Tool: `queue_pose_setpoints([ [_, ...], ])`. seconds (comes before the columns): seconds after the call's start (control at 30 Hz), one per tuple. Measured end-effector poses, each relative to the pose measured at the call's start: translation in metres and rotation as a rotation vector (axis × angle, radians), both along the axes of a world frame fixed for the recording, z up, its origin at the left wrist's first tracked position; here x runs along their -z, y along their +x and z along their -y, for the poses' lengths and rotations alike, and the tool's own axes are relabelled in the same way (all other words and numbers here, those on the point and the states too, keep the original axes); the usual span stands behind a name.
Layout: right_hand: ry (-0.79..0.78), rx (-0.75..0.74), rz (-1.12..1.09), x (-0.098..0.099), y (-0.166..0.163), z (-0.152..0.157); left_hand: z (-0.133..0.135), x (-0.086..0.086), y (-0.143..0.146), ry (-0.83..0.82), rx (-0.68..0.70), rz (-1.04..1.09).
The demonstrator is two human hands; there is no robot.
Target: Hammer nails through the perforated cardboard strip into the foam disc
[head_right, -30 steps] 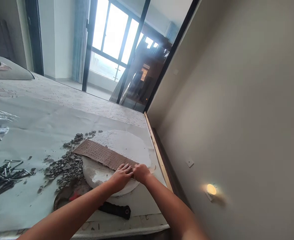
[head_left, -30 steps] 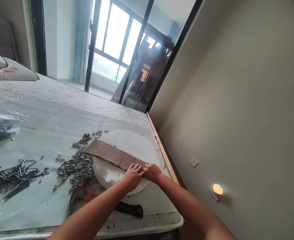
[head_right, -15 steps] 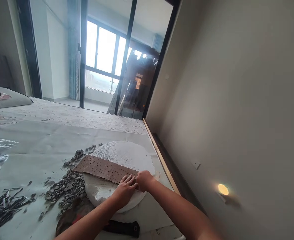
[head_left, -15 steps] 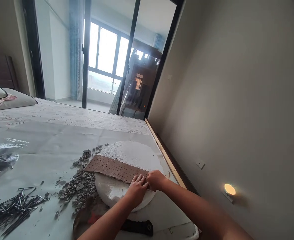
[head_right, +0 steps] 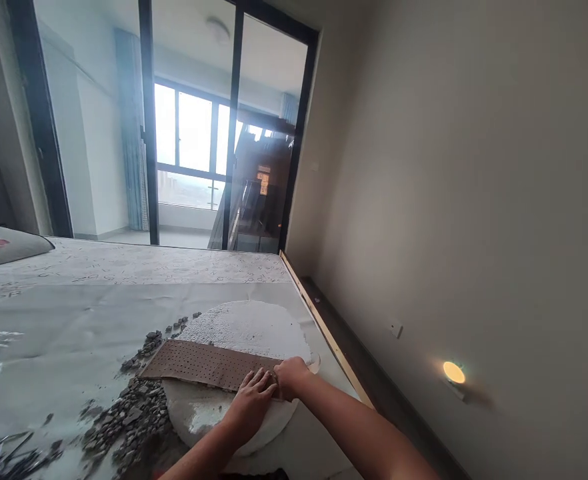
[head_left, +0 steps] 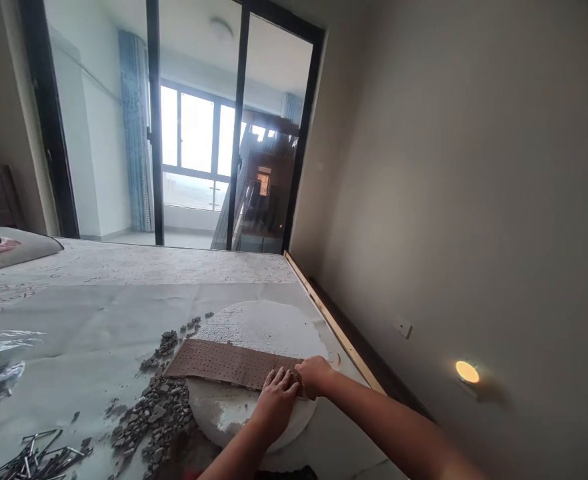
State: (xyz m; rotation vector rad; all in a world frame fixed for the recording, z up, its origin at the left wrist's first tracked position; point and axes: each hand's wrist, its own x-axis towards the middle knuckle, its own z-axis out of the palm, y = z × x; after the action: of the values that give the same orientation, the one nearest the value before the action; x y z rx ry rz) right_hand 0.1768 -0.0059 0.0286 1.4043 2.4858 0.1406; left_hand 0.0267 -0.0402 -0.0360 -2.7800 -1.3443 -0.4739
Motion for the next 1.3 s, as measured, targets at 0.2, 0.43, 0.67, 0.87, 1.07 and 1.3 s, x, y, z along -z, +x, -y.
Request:
queue_pose_setpoints([
  [0.2,-0.005,-0.097,-0.018,0.002,0.006,-0.006,-0.003,-0.003,-0.001,-0.001,-0.006,-0.031],
  [0.43,-0.003,-0.199,-0.027,-0.005,0.003,-0.006,-0.003,-0.010,-0.004,-0.014,-0.016,-0.082],
  [0.67,-0.025,-0.227,0.003,-0.013,-0.005,-0.012,-0.006,-0.009,-0.005,-0.009,-0.022,-0.142],
  [0.87,-0.108,-0.117,0.104,-0.006,-0.013,-0.017,-0.019,0.011,-0.010,0.008,-0.035,-0.144],
  [1.07,-0.088,-0.190,0.054,-0.002,-0.012,-0.022,-0.034,0.037,-0.020,0.247,0.028,-0.094],
  [1.3,-0.089,-0.067,0.080,0.000,-0.023,-0.023,-0.034,0.036,-0.019,0.226,0.017,-0.107],
])
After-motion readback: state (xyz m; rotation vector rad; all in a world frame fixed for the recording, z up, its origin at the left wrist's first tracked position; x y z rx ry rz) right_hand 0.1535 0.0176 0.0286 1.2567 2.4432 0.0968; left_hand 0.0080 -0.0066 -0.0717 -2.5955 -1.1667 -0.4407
